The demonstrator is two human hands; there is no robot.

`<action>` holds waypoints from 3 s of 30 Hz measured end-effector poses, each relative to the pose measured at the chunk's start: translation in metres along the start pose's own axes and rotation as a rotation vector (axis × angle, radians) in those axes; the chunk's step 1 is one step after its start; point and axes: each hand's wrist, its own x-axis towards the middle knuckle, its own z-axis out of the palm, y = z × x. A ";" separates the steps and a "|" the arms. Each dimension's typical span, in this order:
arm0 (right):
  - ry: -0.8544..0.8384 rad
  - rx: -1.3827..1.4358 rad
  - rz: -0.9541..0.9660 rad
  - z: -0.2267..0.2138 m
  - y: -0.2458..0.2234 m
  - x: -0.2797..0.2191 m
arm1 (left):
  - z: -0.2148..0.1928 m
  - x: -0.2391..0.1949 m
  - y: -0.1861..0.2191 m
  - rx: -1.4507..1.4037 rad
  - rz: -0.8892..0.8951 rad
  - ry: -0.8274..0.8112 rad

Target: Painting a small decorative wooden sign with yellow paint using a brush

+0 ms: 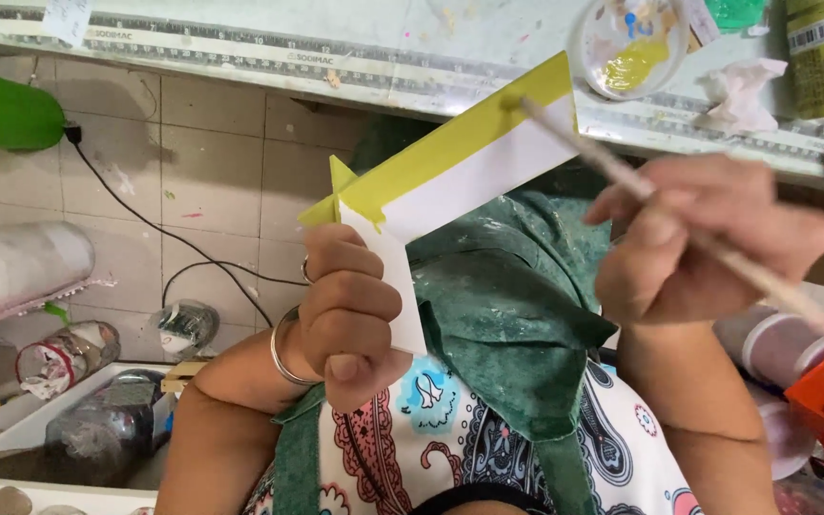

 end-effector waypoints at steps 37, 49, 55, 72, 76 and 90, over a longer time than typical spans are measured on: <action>0.068 -0.515 0.312 -0.050 -0.025 -0.064 | -0.008 0.001 -0.004 0.006 0.002 -0.077; -0.160 0.081 0.266 0.052 -0.038 -0.011 | -0.002 -0.005 -0.001 0.006 -0.025 -0.031; -0.349 0.019 0.113 0.036 -0.025 -0.012 | 0.005 0.001 0.004 -0.022 -0.061 0.057; -0.544 -0.033 0.093 0.004 -0.014 -0.011 | 0.007 0.005 0.002 -0.017 -0.069 0.050; 0.039 -0.316 0.007 0.003 -0.014 -0.008 | -0.015 0.007 0.000 -0.046 -0.029 -0.070; 0.164 -0.398 0.666 -0.047 0.028 -0.010 | -0.034 0.011 -0.002 0.048 -0.026 -0.370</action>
